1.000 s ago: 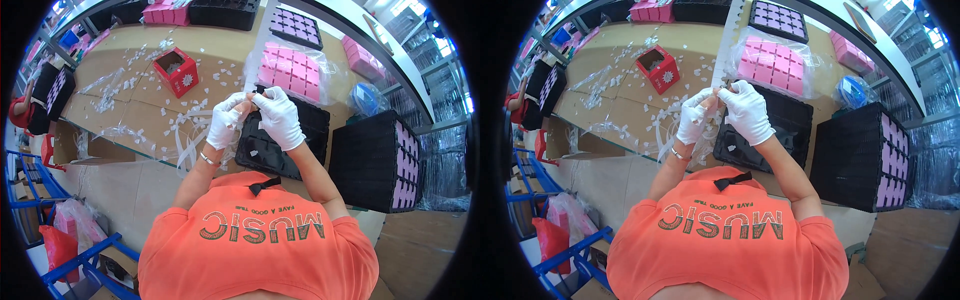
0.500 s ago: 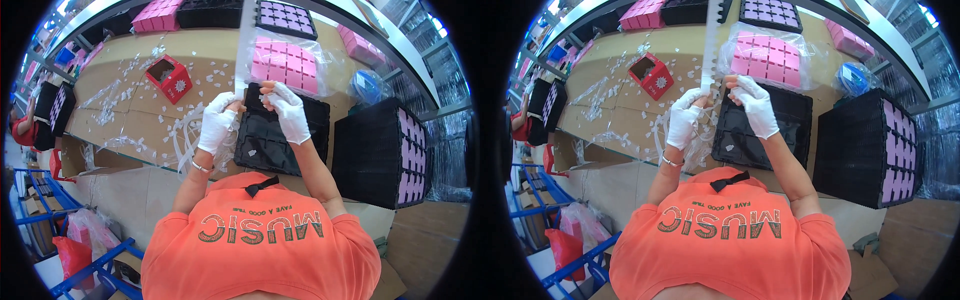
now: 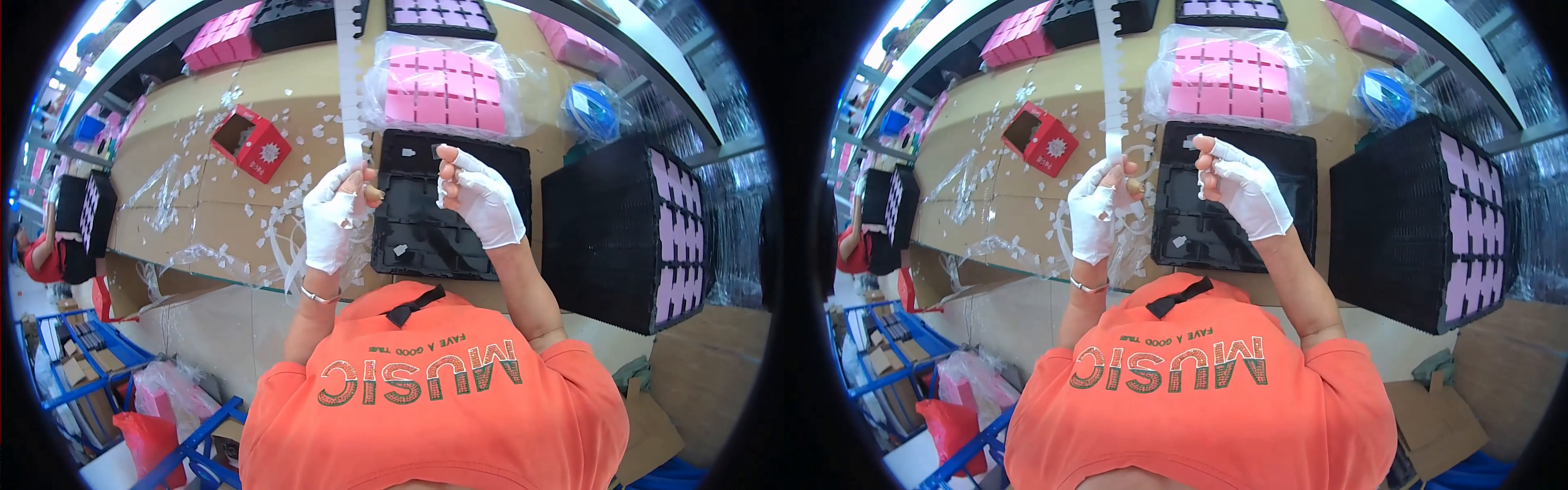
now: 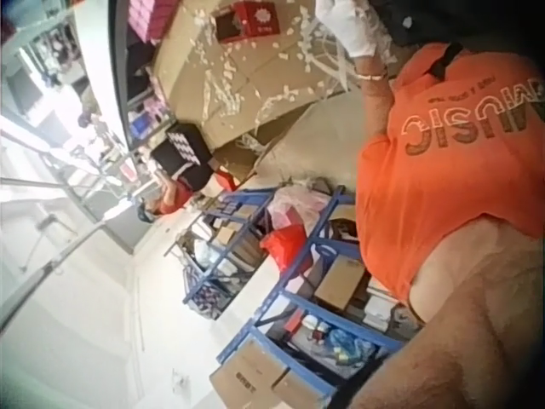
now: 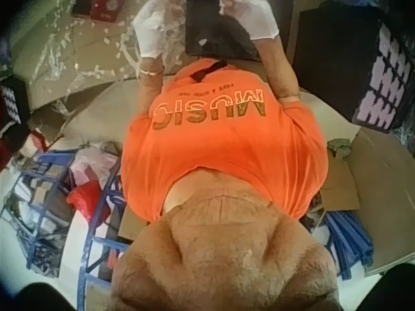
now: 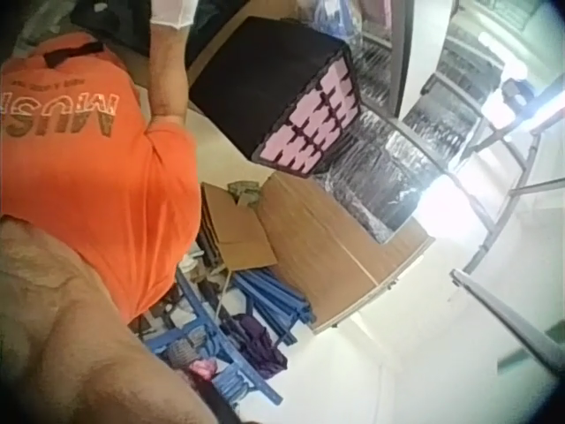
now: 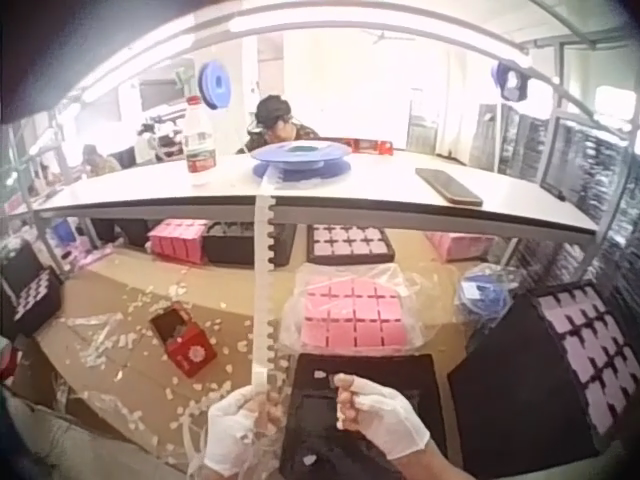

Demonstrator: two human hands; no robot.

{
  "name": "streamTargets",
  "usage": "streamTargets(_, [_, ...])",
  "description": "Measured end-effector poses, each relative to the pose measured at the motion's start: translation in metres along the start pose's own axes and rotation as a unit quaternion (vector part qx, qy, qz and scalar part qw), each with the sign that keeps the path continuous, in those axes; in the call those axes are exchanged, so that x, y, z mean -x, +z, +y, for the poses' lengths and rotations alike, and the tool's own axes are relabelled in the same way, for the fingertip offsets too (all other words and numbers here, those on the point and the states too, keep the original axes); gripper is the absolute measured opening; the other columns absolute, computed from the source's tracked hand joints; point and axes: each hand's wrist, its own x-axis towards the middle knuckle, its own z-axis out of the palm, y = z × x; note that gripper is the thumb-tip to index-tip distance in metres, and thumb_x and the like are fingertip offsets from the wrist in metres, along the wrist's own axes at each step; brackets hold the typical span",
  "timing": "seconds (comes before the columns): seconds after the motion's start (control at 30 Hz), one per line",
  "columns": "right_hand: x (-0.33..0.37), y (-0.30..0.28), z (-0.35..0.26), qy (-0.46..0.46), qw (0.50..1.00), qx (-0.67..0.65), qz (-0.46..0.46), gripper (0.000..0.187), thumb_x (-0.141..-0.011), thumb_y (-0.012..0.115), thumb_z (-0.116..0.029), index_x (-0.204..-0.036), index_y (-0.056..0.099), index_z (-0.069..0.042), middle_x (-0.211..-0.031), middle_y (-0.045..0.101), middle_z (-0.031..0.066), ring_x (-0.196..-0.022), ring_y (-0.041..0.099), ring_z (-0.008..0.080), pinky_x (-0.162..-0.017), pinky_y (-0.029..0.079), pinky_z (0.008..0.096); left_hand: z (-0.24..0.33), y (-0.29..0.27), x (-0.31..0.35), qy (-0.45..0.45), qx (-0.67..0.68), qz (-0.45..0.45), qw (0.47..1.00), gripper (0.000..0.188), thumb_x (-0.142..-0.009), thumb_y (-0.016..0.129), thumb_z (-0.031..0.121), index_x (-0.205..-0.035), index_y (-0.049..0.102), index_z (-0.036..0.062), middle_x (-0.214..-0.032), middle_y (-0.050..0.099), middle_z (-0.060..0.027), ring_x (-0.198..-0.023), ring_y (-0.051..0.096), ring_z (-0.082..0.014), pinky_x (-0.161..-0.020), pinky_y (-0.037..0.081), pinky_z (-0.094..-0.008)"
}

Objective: The person places pink foam dividers into black plastic trays, then applies adhesive strips to secure them by hand.

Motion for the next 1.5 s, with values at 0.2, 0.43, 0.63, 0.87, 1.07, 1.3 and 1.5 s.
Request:
streamTargets(0.2, [-0.010, 0.019, 0.002, 0.028, 0.992, -0.081, -0.096, 0.043, -0.089, 0.055, -0.009, -0.130, 0.051, 0.002, -0.095, 0.059, 0.0028, -0.075, 0.054, 0.0117, -0.067, 0.045, 0.0266, 0.009, 0.001, 0.012, 0.017, -0.005, 0.005, 1.000, 0.026, -0.093, 0.061, 0.016, -0.112, 0.064, -0.0015, -0.091, 0.067, -0.0074, -0.066, 0.062, -0.0128, -0.059, 0.050, -0.0257])
streamTargets(0.43, [0.010, -0.114, -0.045, -0.149, 0.649, 0.721, 0.191, 0.036, -0.087, 0.054, -0.005, -0.120, 0.064, -0.016, -0.089, 0.055, 0.0102, -0.076, 0.061, 0.0216, -0.067, 0.048, 0.0301, 0.018, -0.009, 0.003, 0.003, 0.022, -0.033, 0.999, 0.034, -0.087, 0.059, 0.009, -0.119, 0.055, -0.0034, -0.092, 0.065, -0.0082, -0.072, 0.063, -0.0133, -0.064, 0.048, -0.0228])
streamTargets(0.63, [0.007, -0.198, -0.037, -0.014, 0.388, 0.908, 0.158, 0.057, -0.069, 0.075, -0.016, -0.123, 0.061, -0.026, -0.097, 0.056, 0.0122, -0.090, 0.060, 0.0330, -0.075, 0.049, 0.0444, 0.000, -0.007, -0.027, -0.031, 0.016, -0.029, 0.999, 0.041, -0.095, 0.057, 0.028, -0.120, 0.054, -0.0043, -0.094, 0.067, -0.0129, -0.066, 0.064, -0.0165, -0.056, 0.051, -0.0279])
streamTargets(0.87, [-0.003, -0.214, -0.011, 0.044, 0.263, 0.954, 0.136, 0.058, -0.072, 0.074, -0.022, -0.128, 0.056, -0.024, -0.099, 0.059, 0.0102, -0.092, 0.063, 0.0297, -0.072, 0.051, 0.0450, -0.008, -0.004, -0.030, -0.033, 0.002, -0.011, 0.999, 0.032, -0.096, 0.055, 0.024, -0.110, 0.059, -0.0047, -0.089, 0.066, -0.0120, -0.062, 0.063, -0.0166, -0.054, 0.051, -0.0277])
streamTargets(1.07, [-0.011, -0.147, -0.011, 0.033, 0.283, 0.937, 0.203, 0.070, -0.067, 0.079, -0.025, -0.129, 0.051, -0.006, -0.099, 0.061, 0.0132, -0.087, 0.065, 0.0301, -0.067, 0.052, 0.0466, -0.015, -0.010, -0.031, -0.035, 0.020, -0.014, 0.999, 0.030, -0.094, 0.056, 0.019, -0.111, 0.058, -0.0063, -0.087, 0.066, -0.0128, -0.063, 0.064, -0.0180, -0.054, 0.053, -0.0292])
streamTargets(1.3, [-0.061, 0.015, -0.004, -0.043, 0.858, 0.502, 0.099, 0.032, -0.090, 0.061, -0.026, -0.111, 0.064, -0.002, -0.096, 0.065, 0.0029, -0.074, 0.056, 0.0094, -0.068, 0.047, 0.0246, -0.014, -0.006, -0.028, -0.054, 0.057, -0.027, 0.997, 0.032, -0.095, 0.054, 0.019, -0.114, 0.058, -0.0073, -0.089, 0.067, -0.0160, -0.064, 0.066, -0.0209, -0.055, 0.054, -0.0301])
streamTargets(1.5, [-0.093, 0.053, 0.017, 0.023, 0.870, 0.493, -0.001, 0.038, -0.088, 0.064, -0.025, -0.111, 0.063, 0.004, -0.076, 0.059, 0.0012, -0.063, 0.049, 0.0062, -0.056, 0.039, 0.0214, -0.014, -0.011, -0.026, -0.034, 0.039, -0.036, 0.998, 0.030, -0.095, 0.053, 0.017, -0.112, 0.060, -0.0067, -0.088, 0.067, -0.0145, -0.063, 0.066, -0.0176, -0.053, 0.052, -0.0266])
